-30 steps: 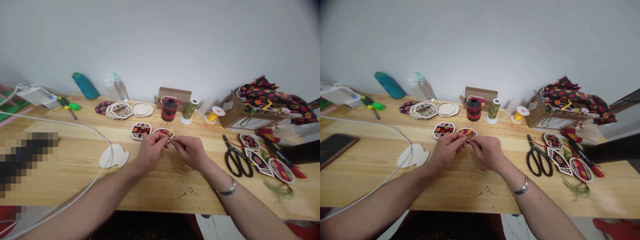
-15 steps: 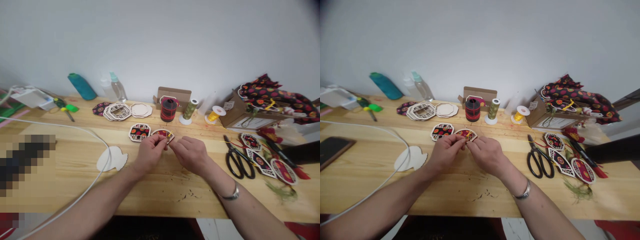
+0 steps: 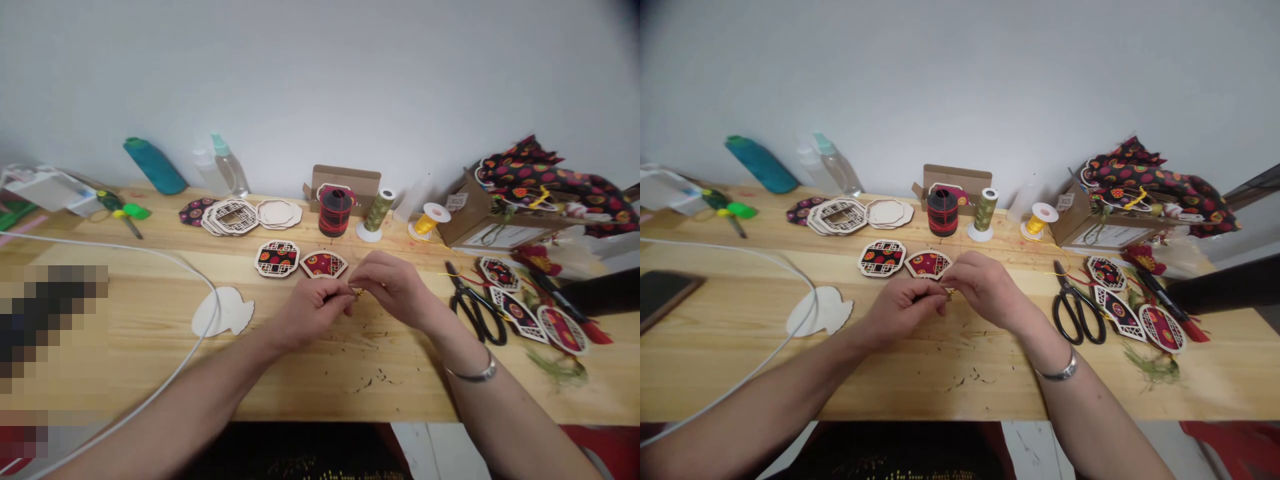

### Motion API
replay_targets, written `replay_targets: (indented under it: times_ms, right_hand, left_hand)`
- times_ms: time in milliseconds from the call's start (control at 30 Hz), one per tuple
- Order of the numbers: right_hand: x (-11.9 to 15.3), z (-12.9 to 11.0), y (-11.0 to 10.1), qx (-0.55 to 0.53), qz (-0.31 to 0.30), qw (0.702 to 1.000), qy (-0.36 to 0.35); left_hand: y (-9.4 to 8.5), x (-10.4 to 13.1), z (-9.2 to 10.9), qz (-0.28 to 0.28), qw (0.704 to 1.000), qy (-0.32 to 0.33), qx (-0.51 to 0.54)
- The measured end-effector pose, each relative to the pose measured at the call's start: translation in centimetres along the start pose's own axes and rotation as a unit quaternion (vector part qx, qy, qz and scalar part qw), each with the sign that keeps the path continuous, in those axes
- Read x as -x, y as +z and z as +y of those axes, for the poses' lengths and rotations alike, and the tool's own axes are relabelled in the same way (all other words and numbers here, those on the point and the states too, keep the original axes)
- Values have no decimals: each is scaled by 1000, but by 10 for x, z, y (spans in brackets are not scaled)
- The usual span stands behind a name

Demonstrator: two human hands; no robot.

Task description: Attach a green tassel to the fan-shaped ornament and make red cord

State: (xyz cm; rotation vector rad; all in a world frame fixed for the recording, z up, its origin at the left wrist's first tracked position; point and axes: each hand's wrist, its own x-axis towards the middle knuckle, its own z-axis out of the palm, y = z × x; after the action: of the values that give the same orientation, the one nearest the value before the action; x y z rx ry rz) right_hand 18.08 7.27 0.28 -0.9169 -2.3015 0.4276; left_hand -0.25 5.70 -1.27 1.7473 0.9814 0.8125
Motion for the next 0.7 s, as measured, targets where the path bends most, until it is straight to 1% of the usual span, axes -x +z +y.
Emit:
replay_targets:
  times_ms: [67, 133, 200, 267, 367, 533, 700]
  right_hand:
    - [-1, 5, 3, -91, 4, 994, 58]
    - [-2, 9, 7, -147, 2, 984, 105]
    - [-2, 10, 11, -183, 3, 974, 135]
    - [-2, 9, 15, -200, 11, 969, 148]
    - [1, 6, 18, -177, 20, 975, 134]
    - [4, 2, 19, -73, 0, 993, 98]
    - [5, 2, 18, 5, -3, 998, 58]
  left_hand:
    - [-1, -1, 2, 14, 1000, -10, 22]
    - [-2, -1, 2, 41, 998, -23, 40]
    - [-4, -2, 1, 73, 996, -34, 50]
    - [-5, -2, -1, 100, 993, -43, 50]
    - [-6, -2, -3, 124, 990, -57, 42]
    - [-5, -5, -5, 131, 987, -76, 57]
    - [-4, -8, -5, 140, 984, -92, 57]
